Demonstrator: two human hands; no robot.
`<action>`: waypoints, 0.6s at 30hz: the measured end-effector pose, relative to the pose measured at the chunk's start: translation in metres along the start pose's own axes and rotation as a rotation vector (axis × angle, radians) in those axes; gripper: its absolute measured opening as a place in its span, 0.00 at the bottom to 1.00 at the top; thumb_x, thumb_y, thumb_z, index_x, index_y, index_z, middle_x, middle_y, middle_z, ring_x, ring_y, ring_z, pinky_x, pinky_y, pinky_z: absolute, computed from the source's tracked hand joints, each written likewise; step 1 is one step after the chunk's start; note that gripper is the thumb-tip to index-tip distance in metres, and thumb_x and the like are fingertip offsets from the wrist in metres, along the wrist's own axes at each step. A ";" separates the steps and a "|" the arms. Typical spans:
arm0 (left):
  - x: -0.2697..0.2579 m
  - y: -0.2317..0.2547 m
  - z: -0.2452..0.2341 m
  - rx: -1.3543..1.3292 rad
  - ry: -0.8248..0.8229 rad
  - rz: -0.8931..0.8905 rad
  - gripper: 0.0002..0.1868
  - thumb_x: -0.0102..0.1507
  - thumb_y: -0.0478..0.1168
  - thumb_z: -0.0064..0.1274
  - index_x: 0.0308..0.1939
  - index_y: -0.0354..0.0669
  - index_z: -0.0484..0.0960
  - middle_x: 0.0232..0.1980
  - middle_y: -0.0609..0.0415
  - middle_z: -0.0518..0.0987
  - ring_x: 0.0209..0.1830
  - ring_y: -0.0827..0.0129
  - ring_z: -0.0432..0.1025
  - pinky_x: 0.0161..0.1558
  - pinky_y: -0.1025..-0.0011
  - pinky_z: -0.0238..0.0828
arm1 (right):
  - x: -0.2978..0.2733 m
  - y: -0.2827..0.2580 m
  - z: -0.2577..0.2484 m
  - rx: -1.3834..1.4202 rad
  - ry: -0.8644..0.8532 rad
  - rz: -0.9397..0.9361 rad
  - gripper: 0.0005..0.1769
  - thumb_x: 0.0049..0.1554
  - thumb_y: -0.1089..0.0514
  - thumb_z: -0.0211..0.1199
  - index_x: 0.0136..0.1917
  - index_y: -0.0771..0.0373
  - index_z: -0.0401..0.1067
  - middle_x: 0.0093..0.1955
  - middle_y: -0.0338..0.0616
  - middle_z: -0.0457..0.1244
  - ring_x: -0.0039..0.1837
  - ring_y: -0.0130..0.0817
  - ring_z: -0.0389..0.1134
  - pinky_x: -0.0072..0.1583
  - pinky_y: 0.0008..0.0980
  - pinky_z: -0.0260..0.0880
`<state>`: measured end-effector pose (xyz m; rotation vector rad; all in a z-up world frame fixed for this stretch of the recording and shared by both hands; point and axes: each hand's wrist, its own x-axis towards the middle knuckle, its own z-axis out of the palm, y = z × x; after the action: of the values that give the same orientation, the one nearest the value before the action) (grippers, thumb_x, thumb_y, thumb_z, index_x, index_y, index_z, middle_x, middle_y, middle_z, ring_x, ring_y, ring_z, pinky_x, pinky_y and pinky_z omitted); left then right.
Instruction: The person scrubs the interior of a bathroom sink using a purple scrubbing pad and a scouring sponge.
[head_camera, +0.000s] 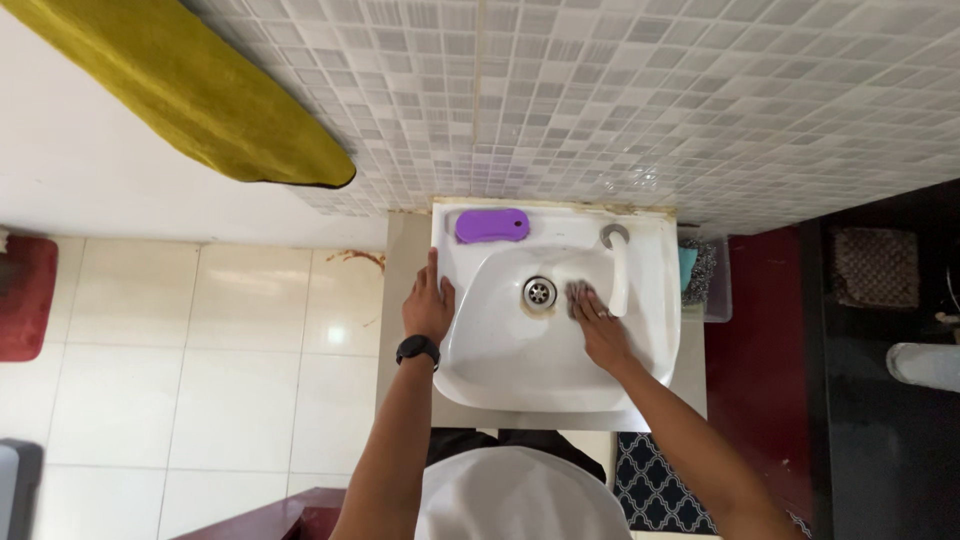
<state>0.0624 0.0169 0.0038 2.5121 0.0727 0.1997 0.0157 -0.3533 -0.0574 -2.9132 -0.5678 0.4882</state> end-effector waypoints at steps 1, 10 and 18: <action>0.000 0.001 0.001 0.004 -0.015 -0.017 0.33 0.70 0.43 0.43 0.80 0.53 0.55 0.59 0.45 0.77 0.52 0.48 0.76 0.44 0.52 0.77 | 0.014 -0.012 0.006 0.022 0.089 0.012 0.42 0.47 0.69 0.52 0.75 0.75 0.51 0.81 0.66 0.41 0.83 0.60 0.39 0.76 0.55 0.46; 0.002 0.000 0.002 0.022 -0.001 -0.008 0.33 0.69 0.43 0.44 0.79 0.50 0.56 0.57 0.43 0.78 0.49 0.46 0.77 0.40 0.52 0.78 | 0.074 -0.195 0.060 0.849 0.081 0.309 0.31 0.52 0.73 0.53 0.70 0.66 0.72 0.63 0.65 0.68 0.66 0.58 0.69 0.70 0.47 0.68; 0.003 -0.003 0.004 0.022 -0.015 -0.011 0.33 0.69 0.43 0.44 0.79 0.48 0.56 0.57 0.43 0.78 0.49 0.46 0.77 0.42 0.52 0.78 | 0.168 -0.093 0.009 1.617 0.849 0.817 0.13 0.54 0.72 0.53 0.51 0.66 0.72 0.48 0.47 0.67 0.47 0.35 0.67 0.49 0.33 0.71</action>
<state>0.0658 0.0178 -0.0008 2.5342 0.0831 0.1762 0.1275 -0.2021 -0.0968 -1.3319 0.8103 -0.2375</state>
